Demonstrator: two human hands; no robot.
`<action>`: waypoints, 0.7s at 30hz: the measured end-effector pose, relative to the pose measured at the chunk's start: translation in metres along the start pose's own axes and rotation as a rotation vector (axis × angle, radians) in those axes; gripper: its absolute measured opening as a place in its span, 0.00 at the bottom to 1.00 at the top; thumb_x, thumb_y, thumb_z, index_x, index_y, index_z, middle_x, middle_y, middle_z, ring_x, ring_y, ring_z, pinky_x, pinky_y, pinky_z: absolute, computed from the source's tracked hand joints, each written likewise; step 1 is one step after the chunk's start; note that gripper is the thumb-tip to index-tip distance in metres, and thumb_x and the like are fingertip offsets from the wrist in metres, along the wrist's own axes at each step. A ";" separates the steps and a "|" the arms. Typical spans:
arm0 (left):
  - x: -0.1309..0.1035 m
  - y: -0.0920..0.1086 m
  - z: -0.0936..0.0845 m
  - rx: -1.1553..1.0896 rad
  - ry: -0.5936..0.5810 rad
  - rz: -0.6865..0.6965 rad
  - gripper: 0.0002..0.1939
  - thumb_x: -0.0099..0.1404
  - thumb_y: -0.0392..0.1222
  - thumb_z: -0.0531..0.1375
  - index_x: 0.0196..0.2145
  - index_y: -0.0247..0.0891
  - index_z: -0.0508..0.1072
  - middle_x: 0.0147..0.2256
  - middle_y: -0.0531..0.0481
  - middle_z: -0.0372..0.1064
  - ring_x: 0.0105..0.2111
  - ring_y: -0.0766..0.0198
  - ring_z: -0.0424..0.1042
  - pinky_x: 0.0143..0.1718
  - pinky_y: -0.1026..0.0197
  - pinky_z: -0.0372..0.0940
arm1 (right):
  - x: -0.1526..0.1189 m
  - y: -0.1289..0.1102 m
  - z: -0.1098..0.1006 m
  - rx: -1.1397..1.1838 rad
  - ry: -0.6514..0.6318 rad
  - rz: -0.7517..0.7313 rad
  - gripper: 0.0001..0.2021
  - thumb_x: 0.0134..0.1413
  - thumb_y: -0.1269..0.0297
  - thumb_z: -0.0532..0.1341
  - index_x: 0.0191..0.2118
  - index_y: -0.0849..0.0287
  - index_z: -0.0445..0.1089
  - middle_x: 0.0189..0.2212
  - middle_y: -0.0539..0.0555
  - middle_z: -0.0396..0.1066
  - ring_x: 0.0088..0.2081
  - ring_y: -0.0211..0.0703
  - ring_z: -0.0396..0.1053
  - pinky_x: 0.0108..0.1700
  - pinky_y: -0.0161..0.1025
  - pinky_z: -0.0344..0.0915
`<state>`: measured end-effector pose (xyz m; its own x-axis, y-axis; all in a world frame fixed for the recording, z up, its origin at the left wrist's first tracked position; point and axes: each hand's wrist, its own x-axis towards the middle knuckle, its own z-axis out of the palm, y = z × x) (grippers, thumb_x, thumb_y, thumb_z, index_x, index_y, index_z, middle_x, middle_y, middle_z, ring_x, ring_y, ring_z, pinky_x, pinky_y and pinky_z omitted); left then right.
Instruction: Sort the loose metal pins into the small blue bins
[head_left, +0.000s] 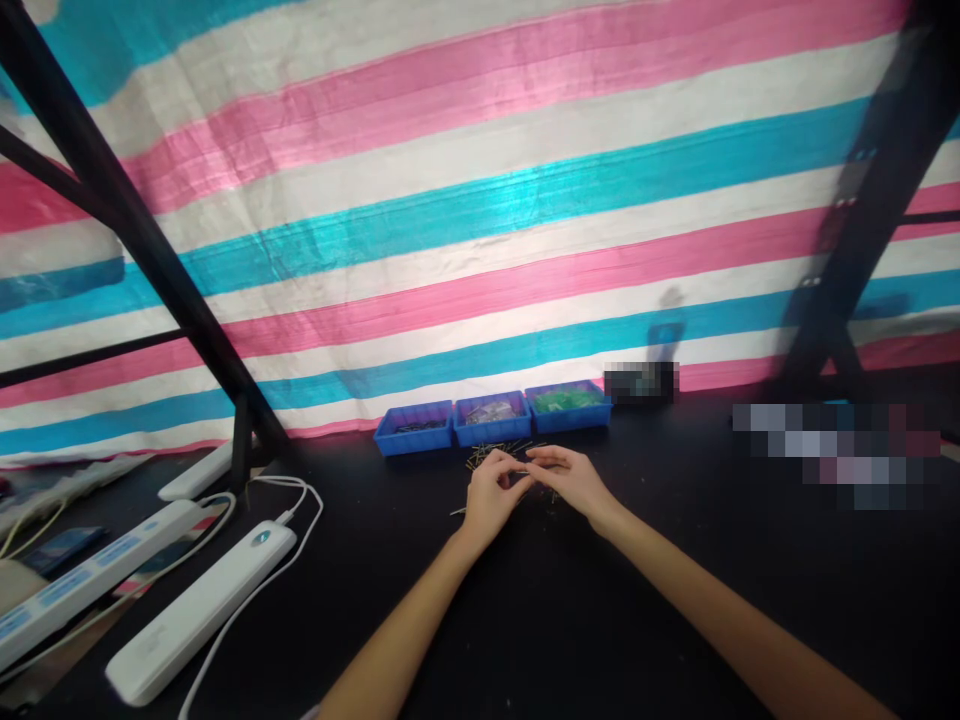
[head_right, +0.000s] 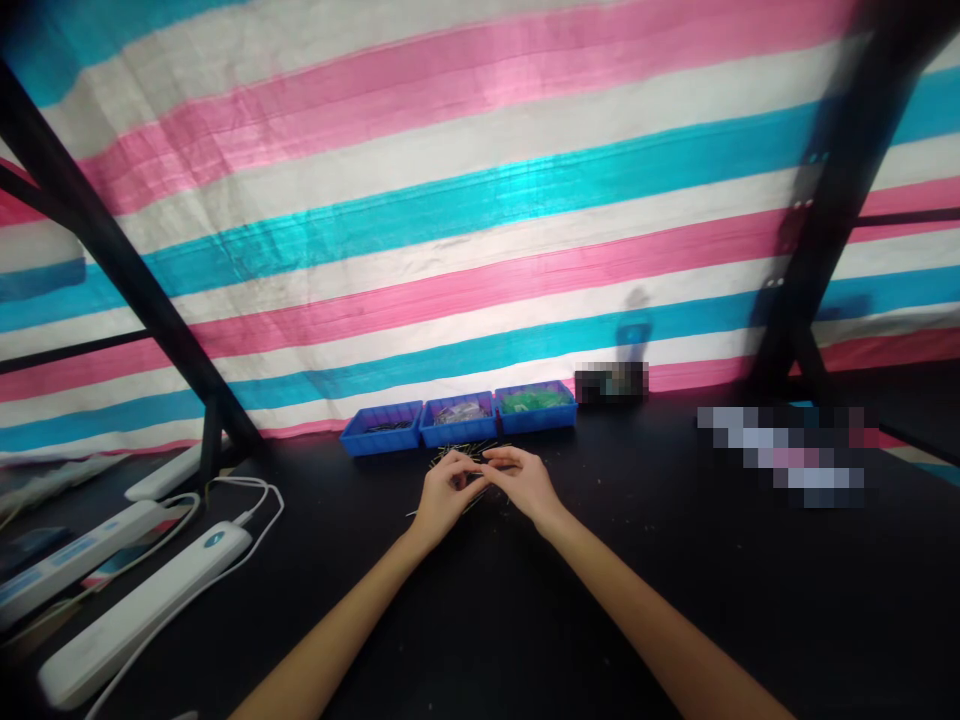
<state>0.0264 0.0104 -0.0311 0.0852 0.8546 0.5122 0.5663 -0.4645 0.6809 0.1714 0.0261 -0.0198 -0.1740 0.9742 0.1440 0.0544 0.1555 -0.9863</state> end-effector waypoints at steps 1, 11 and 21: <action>0.000 0.000 0.000 -0.015 0.000 0.007 0.11 0.54 0.47 0.59 0.30 0.38 0.74 0.28 0.52 0.62 0.20 0.73 0.54 0.22 0.67 0.54 | 0.000 -0.001 0.000 0.007 -0.001 0.004 0.16 0.37 0.63 0.64 0.36 0.64 0.70 0.33 0.58 0.72 0.30 0.41 0.70 0.33 0.36 0.66; 0.000 -0.002 0.002 -0.099 -0.002 0.048 0.11 0.55 0.47 0.59 0.31 0.37 0.73 0.28 0.51 0.61 0.21 0.72 0.56 0.22 0.67 0.55 | -0.006 -0.013 0.000 -0.027 -0.017 0.058 0.16 0.39 0.61 0.63 0.37 0.63 0.70 0.29 0.55 0.72 0.29 0.40 0.69 0.28 0.34 0.65; -0.001 0.002 0.000 -0.070 -0.006 0.044 0.09 0.56 0.44 0.58 0.30 0.36 0.72 0.28 0.51 0.62 0.21 0.72 0.57 0.23 0.67 0.55 | -0.003 0.000 0.001 -0.221 0.002 -0.186 0.11 0.44 0.62 0.59 0.34 0.61 0.72 0.29 0.54 0.72 0.28 0.39 0.69 0.30 0.34 0.65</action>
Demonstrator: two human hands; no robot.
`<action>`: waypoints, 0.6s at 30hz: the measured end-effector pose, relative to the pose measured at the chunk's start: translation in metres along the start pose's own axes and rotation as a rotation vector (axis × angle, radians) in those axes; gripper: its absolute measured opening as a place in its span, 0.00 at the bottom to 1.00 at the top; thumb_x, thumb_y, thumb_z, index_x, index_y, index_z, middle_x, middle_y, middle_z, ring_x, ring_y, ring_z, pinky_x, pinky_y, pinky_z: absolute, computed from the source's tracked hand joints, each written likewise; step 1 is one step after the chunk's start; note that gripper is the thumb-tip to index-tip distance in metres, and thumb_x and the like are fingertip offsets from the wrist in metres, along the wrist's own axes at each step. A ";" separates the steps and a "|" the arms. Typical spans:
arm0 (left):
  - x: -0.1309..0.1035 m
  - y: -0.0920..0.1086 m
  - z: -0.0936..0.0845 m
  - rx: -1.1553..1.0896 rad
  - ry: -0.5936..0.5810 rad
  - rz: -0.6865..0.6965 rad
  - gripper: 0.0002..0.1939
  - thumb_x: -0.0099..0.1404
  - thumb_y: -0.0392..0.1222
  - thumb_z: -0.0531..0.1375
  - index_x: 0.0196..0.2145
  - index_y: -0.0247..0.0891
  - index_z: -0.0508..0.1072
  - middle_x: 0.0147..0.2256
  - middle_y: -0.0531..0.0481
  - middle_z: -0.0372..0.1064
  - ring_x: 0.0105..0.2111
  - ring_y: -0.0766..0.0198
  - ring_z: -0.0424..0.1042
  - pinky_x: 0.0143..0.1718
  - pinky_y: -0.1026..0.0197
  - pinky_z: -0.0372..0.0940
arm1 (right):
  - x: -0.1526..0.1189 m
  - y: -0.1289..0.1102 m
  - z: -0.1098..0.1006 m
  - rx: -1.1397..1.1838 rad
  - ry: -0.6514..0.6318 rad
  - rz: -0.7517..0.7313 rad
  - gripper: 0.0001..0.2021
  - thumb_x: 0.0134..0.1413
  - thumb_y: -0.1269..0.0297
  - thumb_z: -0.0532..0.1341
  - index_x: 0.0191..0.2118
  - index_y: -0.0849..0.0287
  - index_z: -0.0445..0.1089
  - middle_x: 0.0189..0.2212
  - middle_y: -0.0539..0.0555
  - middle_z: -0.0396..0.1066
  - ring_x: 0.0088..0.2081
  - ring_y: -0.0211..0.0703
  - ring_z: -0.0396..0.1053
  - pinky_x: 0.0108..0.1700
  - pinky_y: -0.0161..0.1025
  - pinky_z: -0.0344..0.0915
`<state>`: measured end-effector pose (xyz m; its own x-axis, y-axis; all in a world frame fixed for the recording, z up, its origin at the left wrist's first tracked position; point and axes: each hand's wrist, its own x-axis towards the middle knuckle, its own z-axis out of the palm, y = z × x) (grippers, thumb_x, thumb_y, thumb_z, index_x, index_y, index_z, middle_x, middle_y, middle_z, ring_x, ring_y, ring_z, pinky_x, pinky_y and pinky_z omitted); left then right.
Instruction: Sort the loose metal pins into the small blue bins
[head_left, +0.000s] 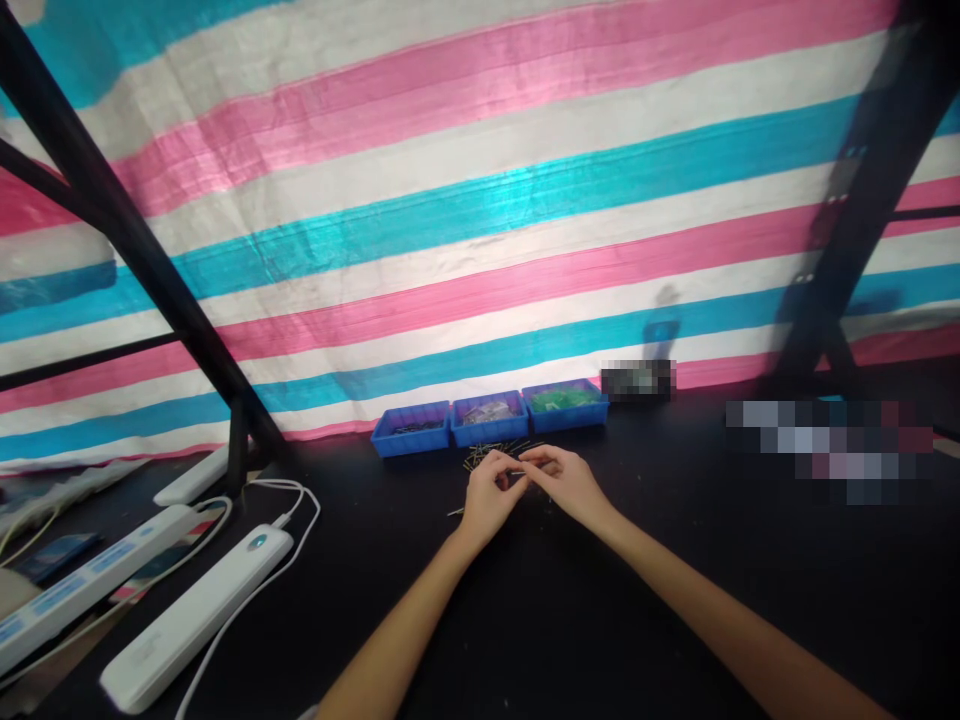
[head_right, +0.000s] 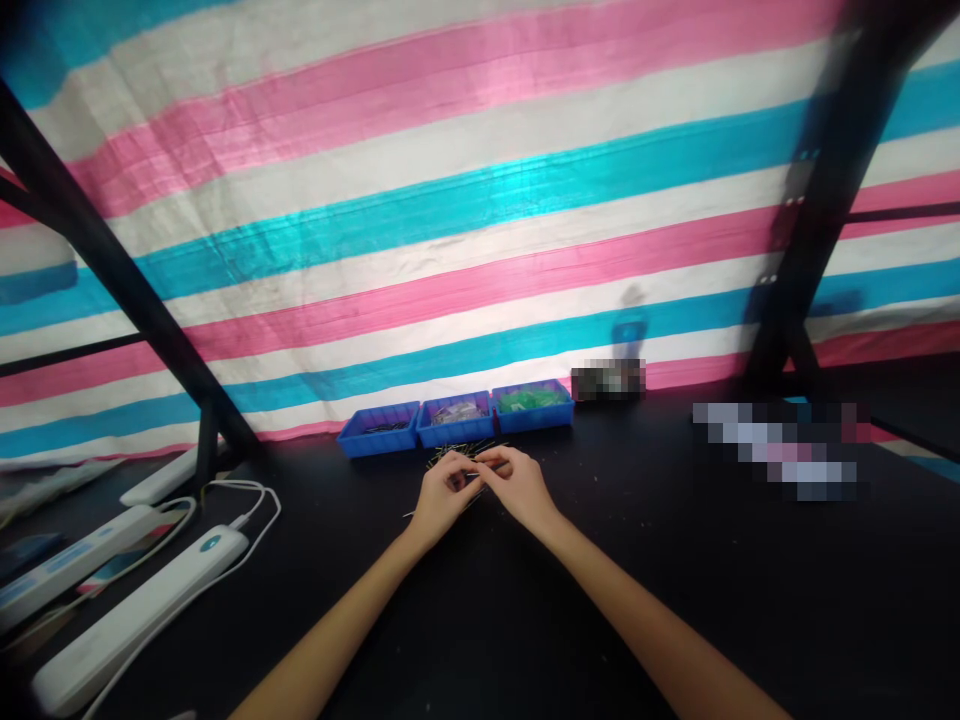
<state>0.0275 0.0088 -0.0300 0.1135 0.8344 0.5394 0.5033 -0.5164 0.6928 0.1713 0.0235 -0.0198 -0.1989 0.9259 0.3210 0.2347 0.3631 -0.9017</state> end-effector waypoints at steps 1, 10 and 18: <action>0.000 0.001 0.000 0.010 -0.003 -0.001 0.09 0.56 0.44 0.57 0.30 0.36 0.72 0.28 0.51 0.62 0.21 0.72 0.57 0.23 0.67 0.55 | -0.001 -0.001 0.000 -0.006 0.001 -0.012 0.11 0.44 0.62 0.59 0.34 0.61 0.72 0.29 0.54 0.72 0.28 0.40 0.69 0.31 0.34 0.65; -0.003 0.000 0.001 0.164 -0.102 -0.062 0.09 0.56 0.45 0.56 0.27 0.37 0.69 0.26 0.54 0.60 0.21 0.72 0.58 0.23 0.68 0.53 | -0.002 0.001 0.001 -0.096 -0.013 -0.069 0.09 0.45 0.67 0.57 0.33 0.59 0.72 0.30 0.53 0.71 0.30 0.39 0.68 0.32 0.34 0.65; -0.004 0.000 -0.001 0.253 -0.169 -0.066 0.09 0.56 0.45 0.54 0.25 0.37 0.67 0.24 0.56 0.58 0.21 0.72 0.58 0.22 0.68 0.50 | -0.002 0.010 0.003 -0.196 -0.032 -0.109 0.09 0.45 0.69 0.55 0.33 0.57 0.71 0.30 0.52 0.70 0.29 0.38 0.67 0.32 0.35 0.64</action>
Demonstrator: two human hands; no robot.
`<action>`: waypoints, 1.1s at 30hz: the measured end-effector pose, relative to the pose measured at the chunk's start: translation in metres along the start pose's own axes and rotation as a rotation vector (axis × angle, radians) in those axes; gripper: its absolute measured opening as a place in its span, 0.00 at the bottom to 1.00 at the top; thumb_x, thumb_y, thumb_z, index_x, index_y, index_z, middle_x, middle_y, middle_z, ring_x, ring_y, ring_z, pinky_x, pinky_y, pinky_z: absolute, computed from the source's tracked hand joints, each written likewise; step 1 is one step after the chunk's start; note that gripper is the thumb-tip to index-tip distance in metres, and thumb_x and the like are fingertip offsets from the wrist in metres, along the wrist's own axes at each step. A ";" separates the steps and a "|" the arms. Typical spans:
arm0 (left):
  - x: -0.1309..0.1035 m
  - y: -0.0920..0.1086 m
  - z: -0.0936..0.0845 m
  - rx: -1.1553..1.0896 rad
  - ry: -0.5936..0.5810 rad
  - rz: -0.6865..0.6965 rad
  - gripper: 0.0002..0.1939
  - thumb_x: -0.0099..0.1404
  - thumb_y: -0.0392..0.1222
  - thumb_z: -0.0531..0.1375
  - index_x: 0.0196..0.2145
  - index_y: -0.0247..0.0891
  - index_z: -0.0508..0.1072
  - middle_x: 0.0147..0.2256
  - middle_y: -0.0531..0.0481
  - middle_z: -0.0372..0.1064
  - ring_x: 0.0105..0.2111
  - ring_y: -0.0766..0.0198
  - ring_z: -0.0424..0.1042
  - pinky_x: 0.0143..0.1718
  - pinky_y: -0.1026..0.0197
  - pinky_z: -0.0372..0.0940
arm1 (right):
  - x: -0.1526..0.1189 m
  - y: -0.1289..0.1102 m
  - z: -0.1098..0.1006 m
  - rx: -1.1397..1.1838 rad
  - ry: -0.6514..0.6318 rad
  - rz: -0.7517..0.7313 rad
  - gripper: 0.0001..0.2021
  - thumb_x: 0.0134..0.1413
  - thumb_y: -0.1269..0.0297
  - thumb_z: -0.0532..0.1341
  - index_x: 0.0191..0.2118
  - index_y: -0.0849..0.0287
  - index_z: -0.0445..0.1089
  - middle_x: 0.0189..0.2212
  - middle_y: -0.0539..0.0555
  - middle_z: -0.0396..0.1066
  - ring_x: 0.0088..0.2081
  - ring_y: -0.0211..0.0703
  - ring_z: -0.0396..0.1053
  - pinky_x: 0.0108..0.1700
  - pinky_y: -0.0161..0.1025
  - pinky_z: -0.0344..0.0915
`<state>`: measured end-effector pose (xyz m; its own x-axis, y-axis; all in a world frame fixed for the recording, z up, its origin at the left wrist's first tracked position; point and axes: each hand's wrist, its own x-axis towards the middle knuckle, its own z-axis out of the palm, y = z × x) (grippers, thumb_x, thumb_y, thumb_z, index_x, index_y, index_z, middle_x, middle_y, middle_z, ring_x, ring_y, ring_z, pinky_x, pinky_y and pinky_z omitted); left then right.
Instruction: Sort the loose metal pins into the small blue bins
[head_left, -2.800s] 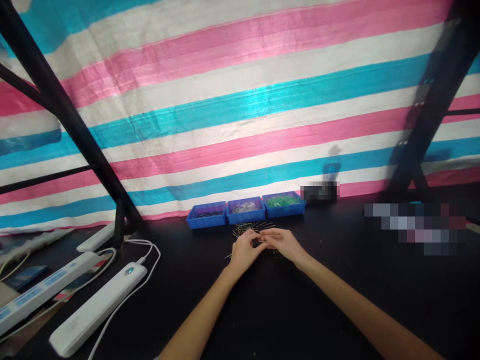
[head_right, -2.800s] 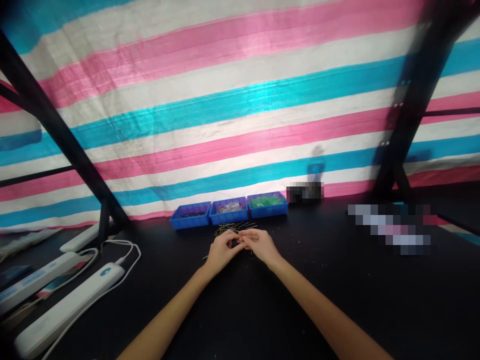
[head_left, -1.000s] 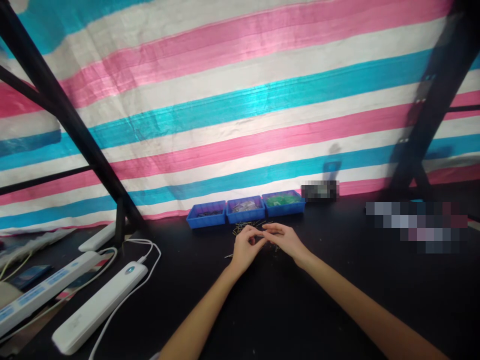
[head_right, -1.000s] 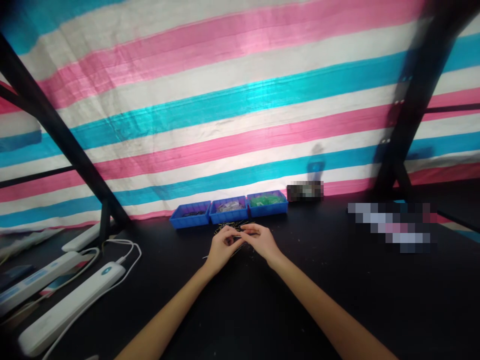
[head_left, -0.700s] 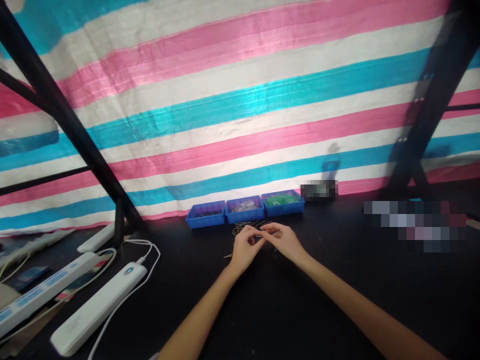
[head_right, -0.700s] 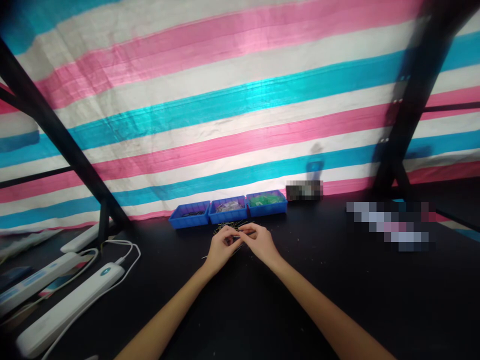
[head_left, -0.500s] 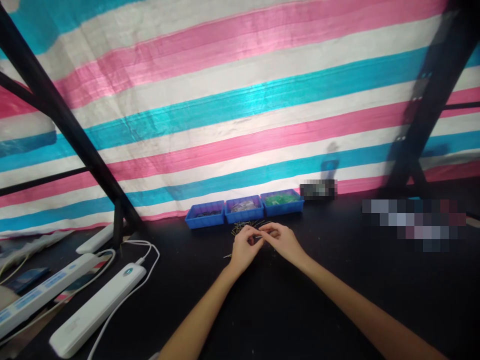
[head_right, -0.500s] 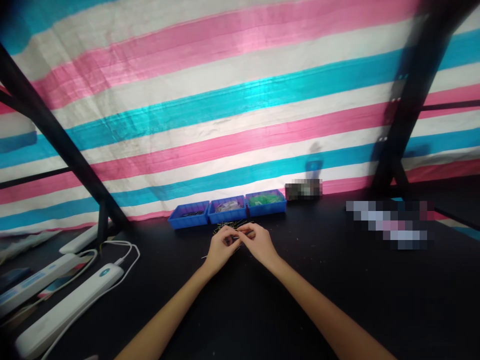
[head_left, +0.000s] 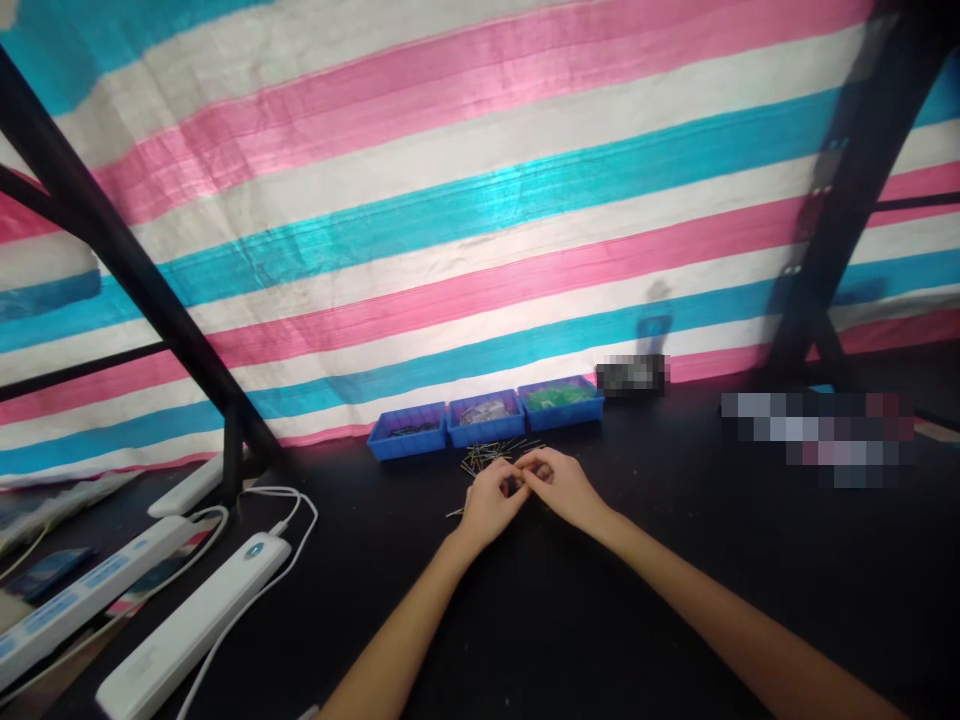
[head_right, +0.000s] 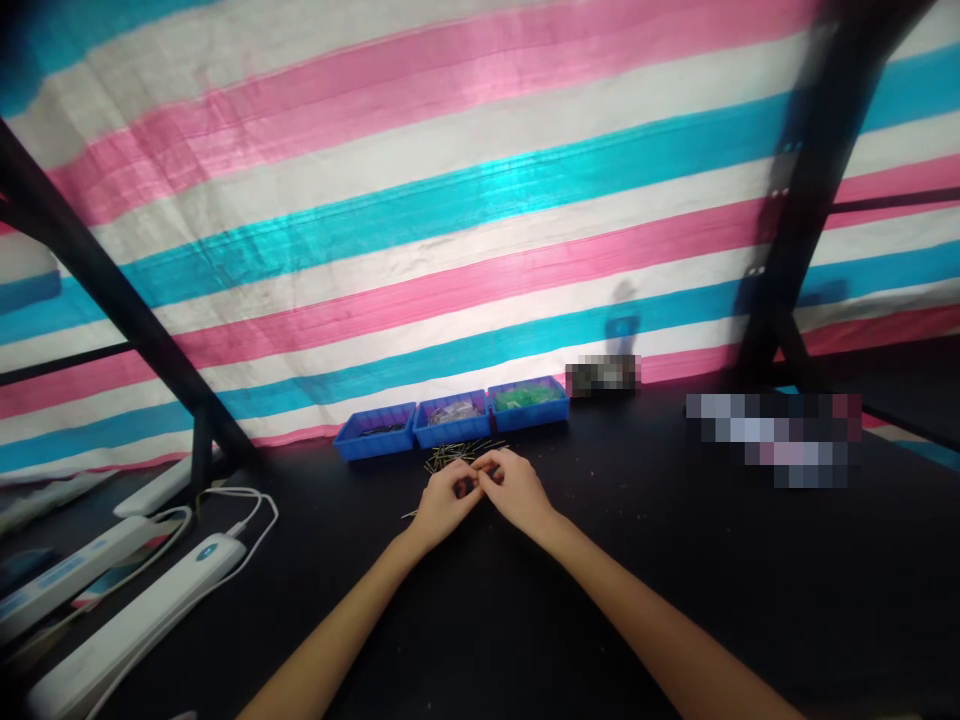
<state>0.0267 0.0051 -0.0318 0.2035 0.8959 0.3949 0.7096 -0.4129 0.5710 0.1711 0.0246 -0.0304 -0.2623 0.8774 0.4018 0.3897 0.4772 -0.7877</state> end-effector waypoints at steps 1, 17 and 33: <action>0.000 0.000 0.000 0.010 -0.004 0.000 0.09 0.56 0.44 0.55 0.25 0.37 0.67 0.23 0.56 0.58 0.21 0.72 0.58 0.23 0.68 0.50 | 0.000 0.000 0.000 -0.010 0.003 -0.005 0.09 0.45 0.69 0.56 0.33 0.57 0.71 0.30 0.52 0.70 0.29 0.38 0.66 0.32 0.35 0.63; 0.000 0.001 0.000 0.017 -0.011 0.004 0.08 0.56 0.43 0.55 0.23 0.37 0.68 0.22 0.56 0.57 0.22 0.71 0.57 0.23 0.67 0.51 | -0.002 0.000 0.002 -0.034 0.003 0.004 0.09 0.44 0.72 0.56 0.33 0.57 0.71 0.31 0.51 0.69 0.29 0.37 0.65 0.33 0.35 0.63; 0.000 0.002 -0.001 0.045 -0.020 -0.002 0.08 0.55 0.43 0.55 0.23 0.37 0.68 0.23 0.56 0.58 0.22 0.71 0.58 0.22 0.67 0.49 | -0.002 0.000 0.001 -0.052 -0.001 -0.012 0.09 0.43 0.72 0.55 0.32 0.56 0.70 0.31 0.51 0.69 0.29 0.37 0.65 0.32 0.34 0.63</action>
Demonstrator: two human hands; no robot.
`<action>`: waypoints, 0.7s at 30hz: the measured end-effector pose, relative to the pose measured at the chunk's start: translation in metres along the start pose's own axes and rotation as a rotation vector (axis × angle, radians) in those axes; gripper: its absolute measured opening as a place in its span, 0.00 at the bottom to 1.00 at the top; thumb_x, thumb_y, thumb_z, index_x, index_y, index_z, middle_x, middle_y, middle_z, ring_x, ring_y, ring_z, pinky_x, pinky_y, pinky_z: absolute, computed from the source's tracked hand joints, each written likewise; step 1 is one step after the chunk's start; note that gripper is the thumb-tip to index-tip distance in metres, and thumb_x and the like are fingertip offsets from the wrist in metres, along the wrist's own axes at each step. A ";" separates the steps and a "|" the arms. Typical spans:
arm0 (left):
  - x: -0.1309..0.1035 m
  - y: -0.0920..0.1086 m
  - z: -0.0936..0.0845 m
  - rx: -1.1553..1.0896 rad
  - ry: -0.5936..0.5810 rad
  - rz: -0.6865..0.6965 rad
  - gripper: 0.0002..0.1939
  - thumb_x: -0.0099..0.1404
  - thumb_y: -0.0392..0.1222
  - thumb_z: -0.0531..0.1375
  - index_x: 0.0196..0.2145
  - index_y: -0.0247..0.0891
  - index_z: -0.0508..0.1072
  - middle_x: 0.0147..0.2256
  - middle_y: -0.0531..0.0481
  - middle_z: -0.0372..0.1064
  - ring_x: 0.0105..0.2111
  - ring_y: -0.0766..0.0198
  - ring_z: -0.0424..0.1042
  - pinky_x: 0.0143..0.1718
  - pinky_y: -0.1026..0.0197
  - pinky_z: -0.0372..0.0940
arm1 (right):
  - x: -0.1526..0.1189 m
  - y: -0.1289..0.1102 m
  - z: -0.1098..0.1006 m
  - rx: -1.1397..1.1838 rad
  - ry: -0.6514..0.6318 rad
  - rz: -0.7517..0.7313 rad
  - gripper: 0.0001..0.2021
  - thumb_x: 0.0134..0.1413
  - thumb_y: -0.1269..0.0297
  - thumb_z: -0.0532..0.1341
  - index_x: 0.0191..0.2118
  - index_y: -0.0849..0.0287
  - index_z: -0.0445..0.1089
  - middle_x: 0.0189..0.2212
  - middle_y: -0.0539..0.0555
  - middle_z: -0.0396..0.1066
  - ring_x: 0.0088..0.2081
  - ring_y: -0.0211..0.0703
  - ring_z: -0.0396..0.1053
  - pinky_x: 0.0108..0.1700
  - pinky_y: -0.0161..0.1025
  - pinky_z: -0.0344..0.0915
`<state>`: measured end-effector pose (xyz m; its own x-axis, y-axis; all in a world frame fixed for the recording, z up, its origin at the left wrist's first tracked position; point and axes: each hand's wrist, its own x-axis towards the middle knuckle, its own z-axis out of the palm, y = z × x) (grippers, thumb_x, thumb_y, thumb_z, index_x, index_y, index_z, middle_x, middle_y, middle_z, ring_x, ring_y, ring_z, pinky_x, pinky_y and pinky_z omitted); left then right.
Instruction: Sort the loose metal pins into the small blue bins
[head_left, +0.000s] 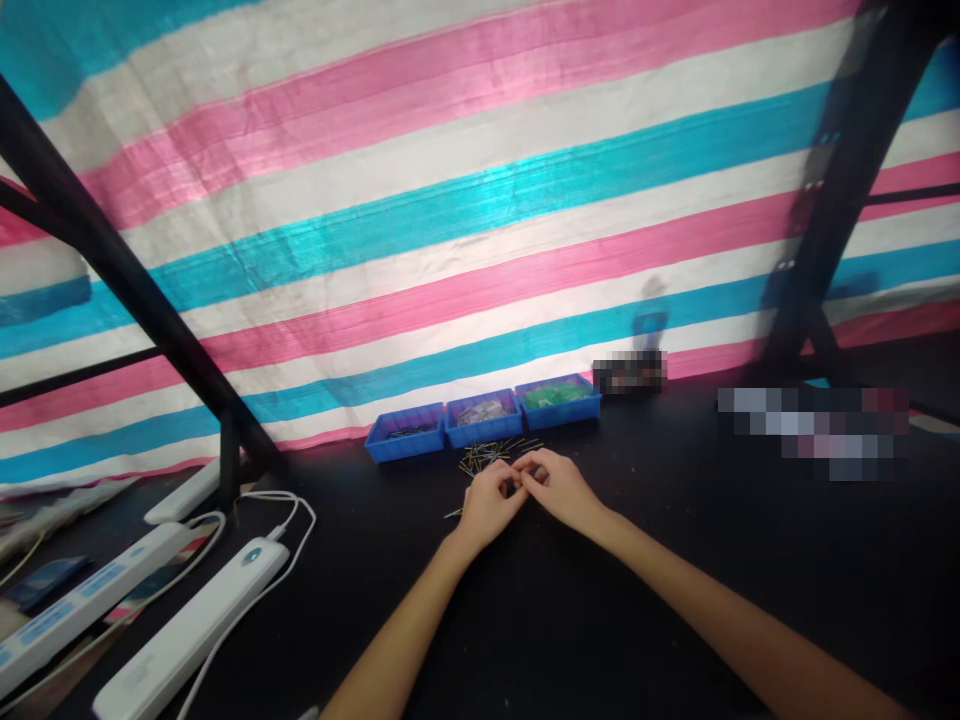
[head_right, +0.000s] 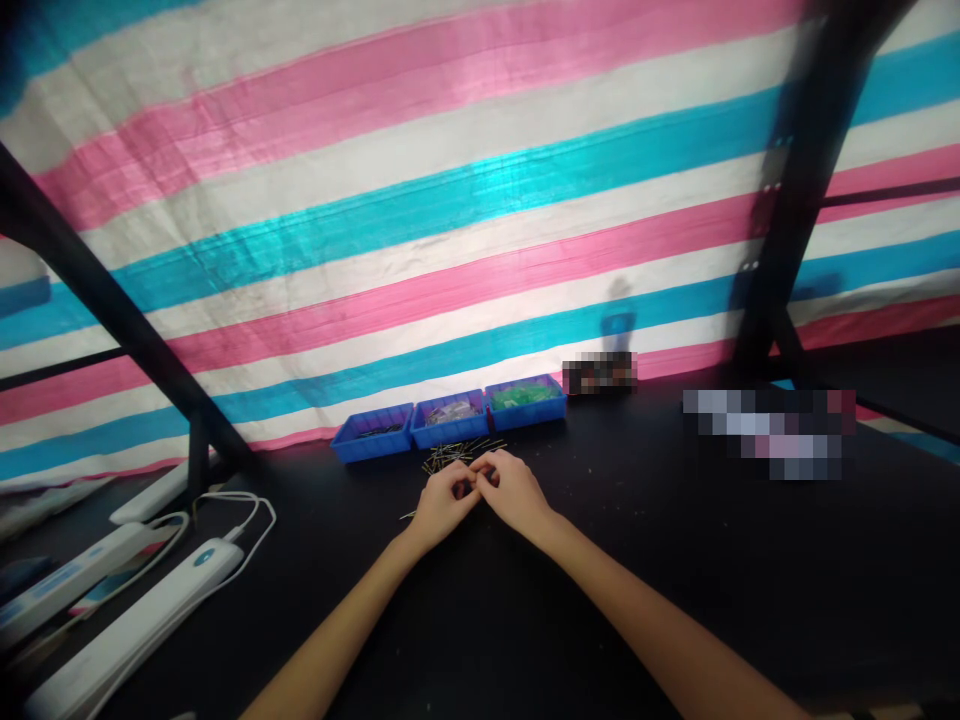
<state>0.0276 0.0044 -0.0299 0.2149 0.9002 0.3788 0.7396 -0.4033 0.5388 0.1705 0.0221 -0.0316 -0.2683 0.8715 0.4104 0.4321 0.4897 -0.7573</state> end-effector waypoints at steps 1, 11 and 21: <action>0.000 0.000 0.000 -0.001 0.001 0.003 0.08 0.56 0.43 0.55 0.23 0.37 0.68 0.23 0.56 0.58 0.22 0.71 0.58 0.22 0.67 0.49 | 0.000 0.000 0.000 0.000 0.000 0.000 0.09 0.43 0.72 0.55 0.32 0.56 0.70 0.31 0.51 0.69 0.29 0.37 0.65 0.32 0.34 0.63; 0.000 -0.002 0.001 -0.009 0.002 0.020 0.08 0.56 0.43 0.55 0.24 0.37 0.68 0.23 0.56 0.58 0.22 0.71 0.58 0.23 0.68 0.51 | 0.000 0.000 0.000 0.007 -0.005 0.014 0.09 0.44 0.71 0.56 0.32 0.57 0.70 0.31 0.51 0.68 0.29 0.38 0.65 0.33 0.35 0.63; 0.000 -0.002 0.002 0.016 -0.013 0.019 0.09 0.56 0.43 0.54 0.23 0.37 0.67 0.23 0.56 0.58 0.23 0.70 0.58 0.23 0.68 0.50 | 0.000 0.001 0.001 -0.015 -0.009 0.003 0.08 0.45 0.70 0.55 0.32 0.57 0.70 0.31 0.52 0.68 0.29 0.37 0.65 0.32 0.34 0.63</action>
<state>0.0273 0.0055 -0.0323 0.2367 0.8946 0.3790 0.7454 -0.4174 0.5197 0.1703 0.0225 -0.0330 -0.2743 0.8730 0.4033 0.4458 0.4871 -0.7510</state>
